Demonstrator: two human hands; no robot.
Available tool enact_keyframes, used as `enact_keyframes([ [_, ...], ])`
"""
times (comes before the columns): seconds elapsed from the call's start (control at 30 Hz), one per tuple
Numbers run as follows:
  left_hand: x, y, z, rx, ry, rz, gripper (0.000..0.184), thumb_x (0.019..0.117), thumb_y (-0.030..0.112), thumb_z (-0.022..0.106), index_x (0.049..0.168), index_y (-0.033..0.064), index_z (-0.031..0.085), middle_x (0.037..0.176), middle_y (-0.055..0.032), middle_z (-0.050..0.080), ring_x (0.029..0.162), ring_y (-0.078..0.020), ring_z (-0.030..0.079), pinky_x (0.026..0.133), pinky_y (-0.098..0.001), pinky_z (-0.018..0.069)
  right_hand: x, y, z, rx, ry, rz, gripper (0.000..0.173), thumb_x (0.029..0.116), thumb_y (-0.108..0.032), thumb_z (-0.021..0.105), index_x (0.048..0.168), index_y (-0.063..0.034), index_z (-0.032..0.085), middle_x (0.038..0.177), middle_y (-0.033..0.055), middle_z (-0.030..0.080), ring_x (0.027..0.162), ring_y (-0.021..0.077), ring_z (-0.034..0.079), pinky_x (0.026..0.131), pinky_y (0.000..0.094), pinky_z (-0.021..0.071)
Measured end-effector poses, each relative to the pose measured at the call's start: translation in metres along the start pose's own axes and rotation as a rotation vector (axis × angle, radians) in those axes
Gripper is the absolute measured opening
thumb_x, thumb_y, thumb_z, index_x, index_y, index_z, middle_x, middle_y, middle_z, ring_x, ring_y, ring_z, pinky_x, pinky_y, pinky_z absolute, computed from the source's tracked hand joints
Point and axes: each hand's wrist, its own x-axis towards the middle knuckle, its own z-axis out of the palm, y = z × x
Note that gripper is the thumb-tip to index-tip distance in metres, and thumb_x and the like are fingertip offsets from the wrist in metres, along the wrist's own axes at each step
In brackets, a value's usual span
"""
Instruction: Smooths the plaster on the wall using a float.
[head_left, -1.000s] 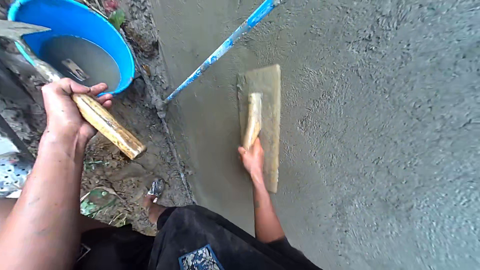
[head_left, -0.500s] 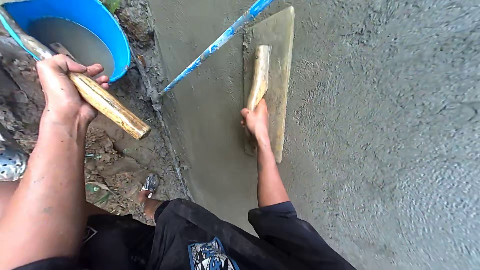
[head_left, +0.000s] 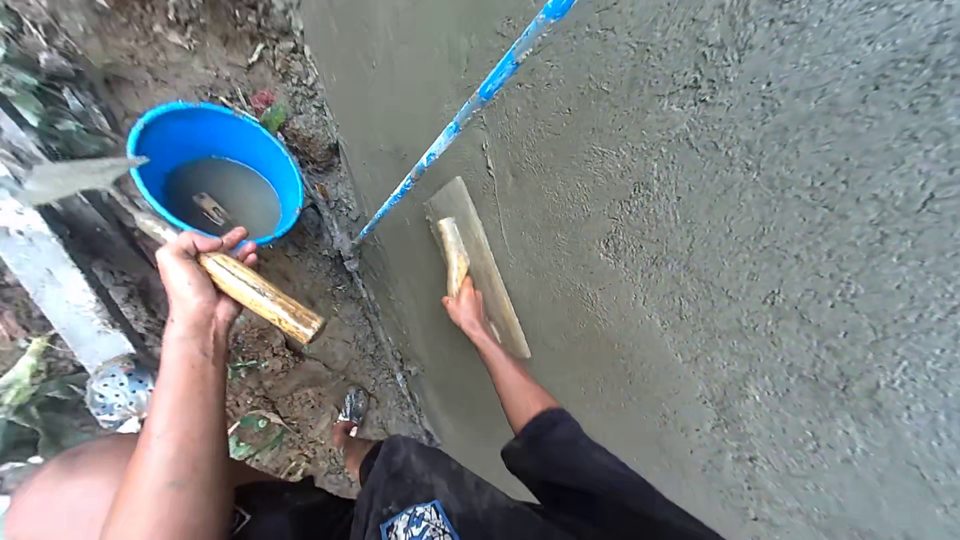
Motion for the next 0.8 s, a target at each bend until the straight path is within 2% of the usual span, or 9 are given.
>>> enact_keyframes([
  [0.07, 0.002, -0.004, 0.003, -0.003, 0.006, -0.013, 0.019, 0.0964, 0.013, 0.040, 0.106, 0.0093, 0.056, 0.110, -0.0067, 0.072, 0.082, -0.0135, 0.071, 0.071, -0.0274, 0.0579, 0.012, -0.013, -0.008, 0.016, 0.060, -0.020, 0.061, 0.0950, -0.031, 0.069, 0.143, -0.0029, 0.047, 0.113, 0.0278, 0.068, 0.105, 0.0467, 0.068, 0.084, 0.0647, 0.0543],
  [0.13, 0.010, -0.008, 0.004, -0.006, 0.005, -0.018, 0.019, 0.0957, 0.013, 0.042, 0.108, 0.0079, 0.055, 0.111, -0.0089, 0.072, 0.082, -0.0151, 0.071, 0.071, -0.0291, 0.0585, 0.015, -0.025, -0.027, 0.041, 0.146, -0.052, 0.059, 0.0932, -0.031, 0.069, 0.140, -0.0031, 0.048, 0.108, 0.0268, 0.070, 0.100, 0.0462, 0.069, 0.079, 0.0645, 0.0555],
  [0.2, 0.019, -0.011, 0.007, -0.009, -0.001, -0.014, 0.018, 0.0945, 0.013, 0.042, 0.108, 0.0080, 0.053, 0.110, -0.0095, 0.072, 0.080, -0.0159, 0.071, 0.070, -0.0300, 0.0585, 0.008, -0.043, -0.065, 0.060, 0.192, -0.045, 0.059, 0.0926, -0.029, 0.071, 0.141, -0.0031, 0.049, 0.111, 0.0248, 0.070, 0.104, 0.0431, 0.069, 0.085, 0.0624, 0.0552],
  [0.27, 0.028, -0.013, 0.009, -0.002, -0.009, -0.014, 0.017, 0.0947, 0.014, 0.042, 0.108, 0.0092, 0.050, 0.108, -0.0092, 0.071, 0.079, -0.0163, 0.070, 0.069, -0.0306, 0.0581, -0.006, -0.049, -0.100, 0.103, 0.248, -0.051, 0.058, 0.0912, -0.027, 0.073, 0.139, -0.0025, 0.051, 0.111, 0.0242, 0.070, 0.104, 0.0425, 0.069, 0.086, 0.0626, 0.0546],
  [0.43, 0.035, -0.004, 0.015, 0.003, -0.051, -0.035, 0.021, 0.0970, 0.017, 0.041, 0.111, 0.0072, 0.054, 0.110, -0.0113, 0.071, 0.083, -0.0182, 0.071, 0.073, -0.0319, 0.0593, -0.051, -0.018, -0.160, 0.207, 0.385, -0.090, 0.059, 0.0887, -0.021, 0.075, 0.139, -0.0022, 0.051, 0.110, 0.0249, 0.069, 0.100, 0.0421, 0.069, 0.085, 0.0626, 0.0543],
  [0.53, 0.032, 0.007, 0.014, -0.009, -0.064, -0.012, 0.021, 0.0967, 0.015, 0.040, 0.110, 0.0068, 0.053, 0.111, -0.0110, 0.071, 0.086, -0.0182, 0.071, 0.075, -0.0324, 0.0591, -0.073, 0.007, -0.192, 0.316, 0.428, -0.118, 0.059, 0.0878, -0.017, 0.075, 0.138, -0.0013, 0.048, 0.106, 0.0213, 0.068, 0.083, 0.0332, 0.072, 0.075, 0.0551, 0.0605],
  [0.6, 0.031, 0.010, 0.013, -0.013, -0.066, 0.014, 0.019, 0.0971, 0.015, 0.039, 0.108, 0.0075, 0.053, 0.109, -0.0106, 0.071, 0.085, -0.0178, 0.071, 0.075, -0.0324, 0.0594, -0.080, 0.005, -0.212, 0.377, 0.435, -0.141, 0.059, 0.0865, -0.015, 0.074, 0.137, -0.0004, 0.047, 0.105, 0.0191, 0.066, 0.076, 0.0283, 0.071, 0.070, 0.0506, 0.0614],
  [0.7, 0.034, 0.010, 0.019, -0.011, -0.054, 0.037, 0.018, 0.0971, 0.015, 0.039, 0.106, 0.0076, 0.053, 0.106, -0.0108, 0.072, 0.081, -0.0181, 0.072, 0.072, -0.0319, 0.0598, -0.066, -0.018, -0.231, 0.429, 0.425, -0.219, 0.061, 0.0855, -0.014, 0.073, 0.138, 0.0000, 0.045, 0.103, 0.0153, 0.066, 0.070, 0.0217, 0.071, 0.065, 0.0427, 0.0630],
  [0.8, 0.040, -0.001, 0.026, 0.017, -0.066, 0.030, 0.018, 0.0978, 0.015, 0.038, 0.106, 0.0070, 0.052, 0.105, -0.0111, 0.071, 0.079, -0.0176, 0.070, 0.070, -0.0317, 0.0591, -0.028, -0.055, -0.223, 0.428, 0.351, -0.257, 0.066, 0.0865, -0.014, 0.073, 0.143, -0.0012, 0.041, 0.108, 0.0166, 0.065, 0.073, 0.0233, 0.072, 0.064, 0.0426, 0.0637],
])
